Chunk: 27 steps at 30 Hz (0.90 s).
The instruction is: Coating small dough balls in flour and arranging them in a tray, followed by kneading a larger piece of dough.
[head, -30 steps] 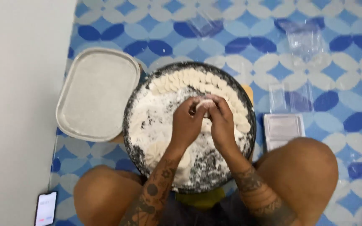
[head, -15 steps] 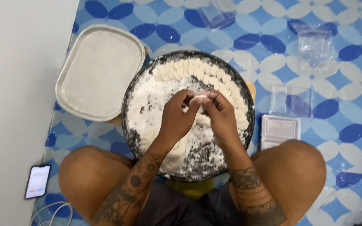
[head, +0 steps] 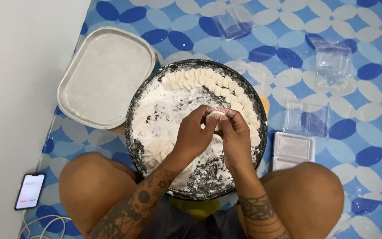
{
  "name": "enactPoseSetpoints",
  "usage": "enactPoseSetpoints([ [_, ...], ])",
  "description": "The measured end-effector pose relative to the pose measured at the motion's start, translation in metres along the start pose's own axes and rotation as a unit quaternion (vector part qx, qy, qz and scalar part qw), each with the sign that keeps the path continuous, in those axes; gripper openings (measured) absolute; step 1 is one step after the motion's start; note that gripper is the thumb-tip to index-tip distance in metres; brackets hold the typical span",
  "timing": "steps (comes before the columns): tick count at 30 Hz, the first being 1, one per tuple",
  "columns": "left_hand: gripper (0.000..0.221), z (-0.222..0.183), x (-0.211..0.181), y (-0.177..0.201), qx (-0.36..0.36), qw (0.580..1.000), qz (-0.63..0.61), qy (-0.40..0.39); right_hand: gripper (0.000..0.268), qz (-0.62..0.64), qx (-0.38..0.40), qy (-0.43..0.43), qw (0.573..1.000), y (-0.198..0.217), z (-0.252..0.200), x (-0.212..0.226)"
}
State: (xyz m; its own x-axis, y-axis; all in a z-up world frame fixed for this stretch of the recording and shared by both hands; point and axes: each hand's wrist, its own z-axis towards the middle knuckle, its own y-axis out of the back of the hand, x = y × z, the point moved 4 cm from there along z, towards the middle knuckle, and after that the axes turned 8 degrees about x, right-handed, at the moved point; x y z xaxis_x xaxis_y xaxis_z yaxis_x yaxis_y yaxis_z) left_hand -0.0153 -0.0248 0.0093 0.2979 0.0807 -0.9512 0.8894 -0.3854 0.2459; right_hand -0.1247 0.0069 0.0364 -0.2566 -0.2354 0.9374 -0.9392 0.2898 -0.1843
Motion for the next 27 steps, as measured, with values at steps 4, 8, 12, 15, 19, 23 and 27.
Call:
enactPoseSetpoints([
  [4, 0.037, -0.017, -0.022, -0.006, 0.063, 0.997, 0.015, -0.035, 0.015, -0.094, 0.010, 0.027, 0.995, 0.017, -0.003, -0.001],
  [8, 0.037, -0.008, -0.025, 0.000, 0.075, 0.991, 0.108, -0.037, 0.013, -0.066, -0.001, 0.011, 0.998, 0.013, 0.004, -0.007],
  [12, 0.028, -0.007, -0.041, 0.005, 0.058, 0.993, 0.075, -0.071, 0.016, -0.094, -0.002, 0.043, 0.995, 0.027, 0.018, -0.026],
  [15, 0.023, -0.003, -0.004, -0.002, 0.038, 0.997, -0.033, 0.059, 0.019, -0.099, 0.008, 0.021, 0.995, 0.019, 0.001, -0.006],
  [19, 0.023, -0.008, -0.019, 0.001, 0.026, 0.998, -0.028, 0.049, 0.020, -0.104, 0.000, 0.053, 0.993, 0.014, 0.003, -0.009],
  [23, 0.019, -0.016, -0.007, 0.006, 0.006, 0.997, -0.043, 0.071, 0.019, -0.113, 0.033, 0.057, 0.991, 0.010, -0.002, -0.017],
  [27, 0.023, -0.020, -0.018, -0.002, 0.021, 0.995, -0.052, 0.086, 0.021, -0.109, 0.025, 0.046, 0.993, 0.014, -0.004, -0.008],
])
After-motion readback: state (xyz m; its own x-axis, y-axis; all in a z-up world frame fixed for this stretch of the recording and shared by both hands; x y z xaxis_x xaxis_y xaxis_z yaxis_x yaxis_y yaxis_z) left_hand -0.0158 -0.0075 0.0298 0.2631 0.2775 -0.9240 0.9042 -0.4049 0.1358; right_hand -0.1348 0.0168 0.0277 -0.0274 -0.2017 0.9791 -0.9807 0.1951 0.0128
